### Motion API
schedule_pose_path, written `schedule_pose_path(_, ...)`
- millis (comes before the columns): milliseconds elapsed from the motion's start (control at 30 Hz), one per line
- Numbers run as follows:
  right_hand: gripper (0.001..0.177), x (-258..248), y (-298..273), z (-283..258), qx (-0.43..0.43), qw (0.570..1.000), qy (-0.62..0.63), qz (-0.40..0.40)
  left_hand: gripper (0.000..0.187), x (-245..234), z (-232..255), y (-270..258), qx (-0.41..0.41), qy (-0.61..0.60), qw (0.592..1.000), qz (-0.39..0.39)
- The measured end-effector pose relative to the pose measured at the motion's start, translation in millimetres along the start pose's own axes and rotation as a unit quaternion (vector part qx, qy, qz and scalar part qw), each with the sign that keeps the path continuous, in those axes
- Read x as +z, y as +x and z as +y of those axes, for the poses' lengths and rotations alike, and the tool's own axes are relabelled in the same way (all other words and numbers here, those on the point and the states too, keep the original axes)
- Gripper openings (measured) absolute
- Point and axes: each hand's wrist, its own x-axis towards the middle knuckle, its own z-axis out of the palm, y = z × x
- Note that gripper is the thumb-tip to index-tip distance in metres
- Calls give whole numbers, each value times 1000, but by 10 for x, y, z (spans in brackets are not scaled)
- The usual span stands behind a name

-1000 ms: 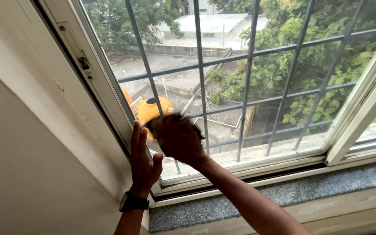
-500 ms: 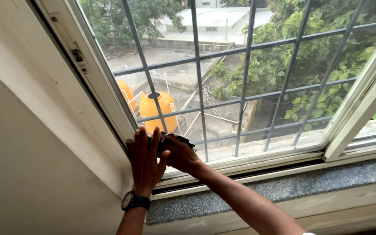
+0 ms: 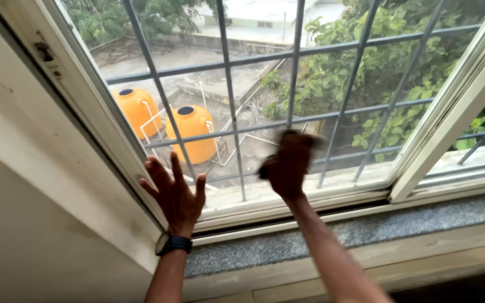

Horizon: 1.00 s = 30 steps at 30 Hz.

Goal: The person cleans a window frame and the glass pane by hand using a cloth.

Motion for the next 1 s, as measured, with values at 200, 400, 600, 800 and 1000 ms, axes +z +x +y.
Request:
schedule_pose_path(200,52,25,-224,395,-222,975,-12,25,85,496,662,-13,199,95,967,-128)
schedule_pose_path(400,49,8,-104,991,-40,985,-27,-167,98,613,885,-21,252,76,964,-44)
schedule_pose_path(600,56,303,-345,1226,-215,975,47,8,101,628,829,-18,252,104,961,-54)
schedule_pose_path(800,75,363,-189,1558,94,944,176,262,104,659,733,-66,262,125,956,-43)
schedule_pose_path(1000,74,329,-236,2137,-78,986,30,145,106,664,622,-14,256,116,958,-64)
